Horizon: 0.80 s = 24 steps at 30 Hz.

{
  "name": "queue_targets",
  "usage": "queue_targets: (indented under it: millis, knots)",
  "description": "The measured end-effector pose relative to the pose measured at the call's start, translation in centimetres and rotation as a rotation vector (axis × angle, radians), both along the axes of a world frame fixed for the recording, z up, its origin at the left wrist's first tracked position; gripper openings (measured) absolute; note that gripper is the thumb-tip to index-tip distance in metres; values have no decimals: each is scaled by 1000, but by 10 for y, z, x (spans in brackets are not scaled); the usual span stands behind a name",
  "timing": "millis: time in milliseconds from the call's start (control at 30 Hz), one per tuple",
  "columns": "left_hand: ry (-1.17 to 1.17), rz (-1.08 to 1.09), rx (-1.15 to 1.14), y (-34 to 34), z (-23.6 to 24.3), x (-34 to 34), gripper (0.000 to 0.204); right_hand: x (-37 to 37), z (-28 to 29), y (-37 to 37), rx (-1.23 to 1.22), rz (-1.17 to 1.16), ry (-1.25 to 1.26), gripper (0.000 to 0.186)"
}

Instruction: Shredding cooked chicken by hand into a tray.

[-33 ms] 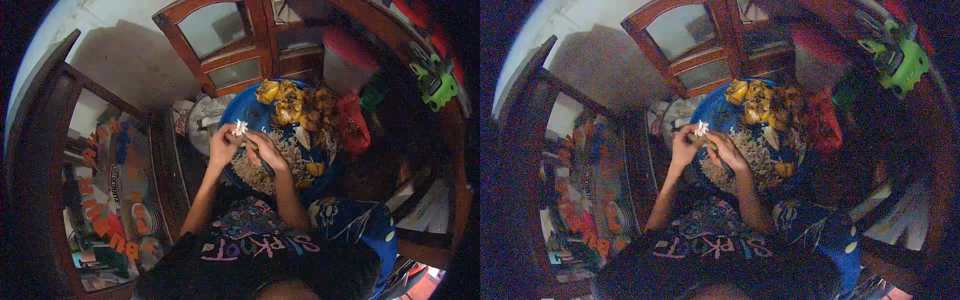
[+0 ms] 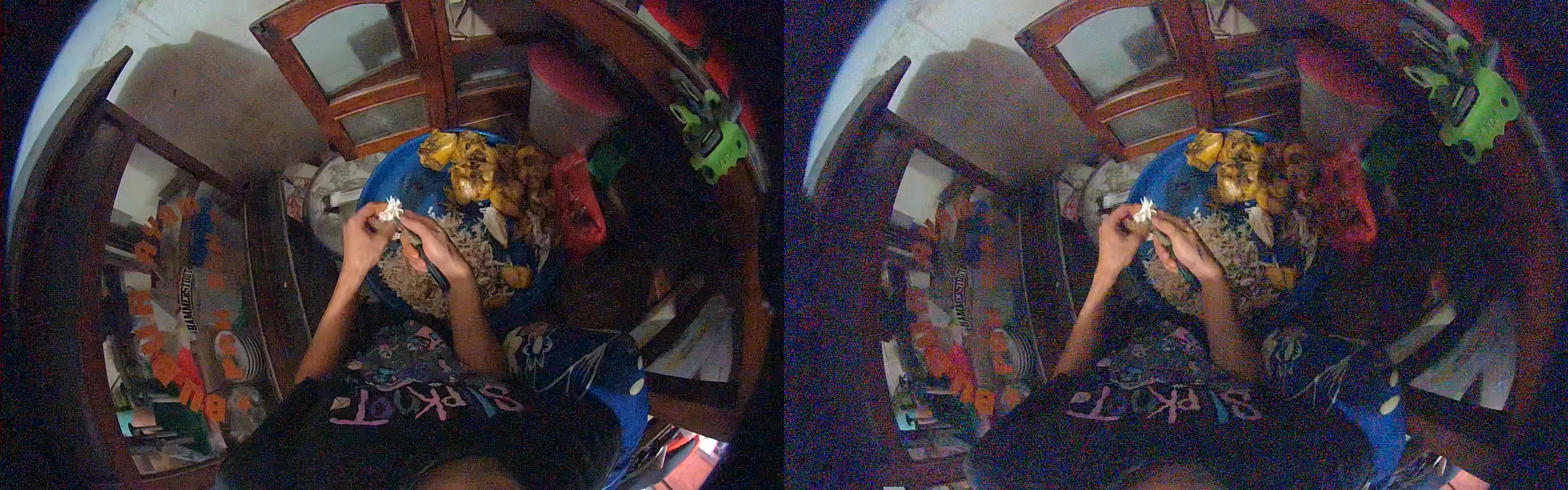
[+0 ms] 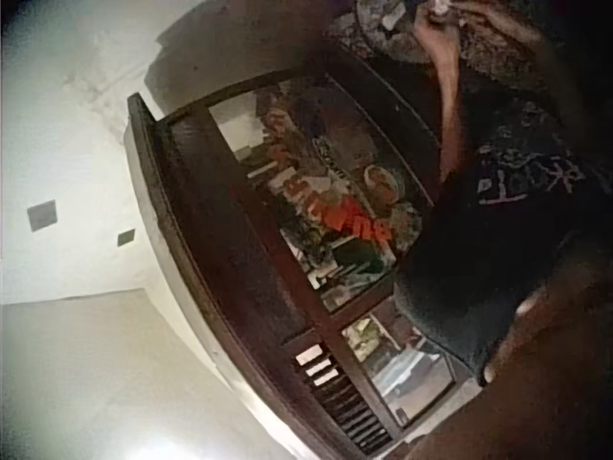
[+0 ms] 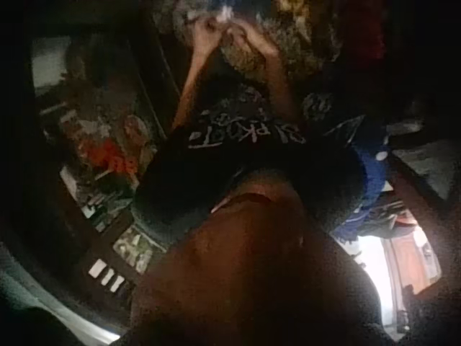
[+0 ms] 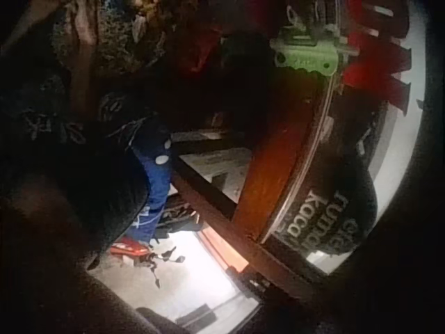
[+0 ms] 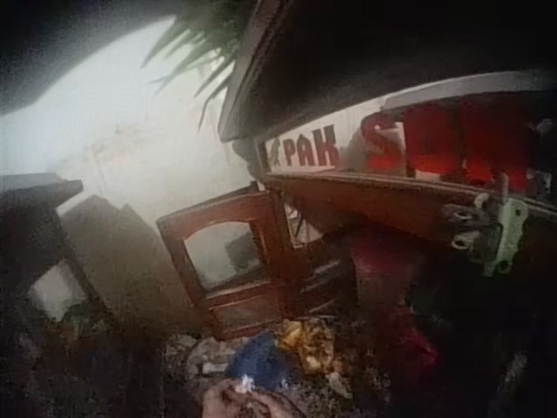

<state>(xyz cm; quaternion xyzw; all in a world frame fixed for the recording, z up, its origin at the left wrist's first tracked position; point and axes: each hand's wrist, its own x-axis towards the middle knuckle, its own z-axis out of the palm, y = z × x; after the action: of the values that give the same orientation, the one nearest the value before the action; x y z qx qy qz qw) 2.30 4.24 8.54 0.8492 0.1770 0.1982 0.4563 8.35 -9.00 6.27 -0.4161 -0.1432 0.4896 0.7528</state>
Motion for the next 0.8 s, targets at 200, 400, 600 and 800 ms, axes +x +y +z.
queue_targets:
  millis: [200,400,600,800]
  knots:
    - [79,33,-281,16,-12,2,14,1,2,1,-275,-219,-102,30]
    - [19,21,-381,13,-4,1,16,-5,1,5,-155,-75,-173,38]
    - [74,19,-565,8,3,2,14,2,-3,4,-265,-169,-224,35]
    - [33,-17,-567,17,-12,1,11,-3,-2,8,-206,-142,-270,33]
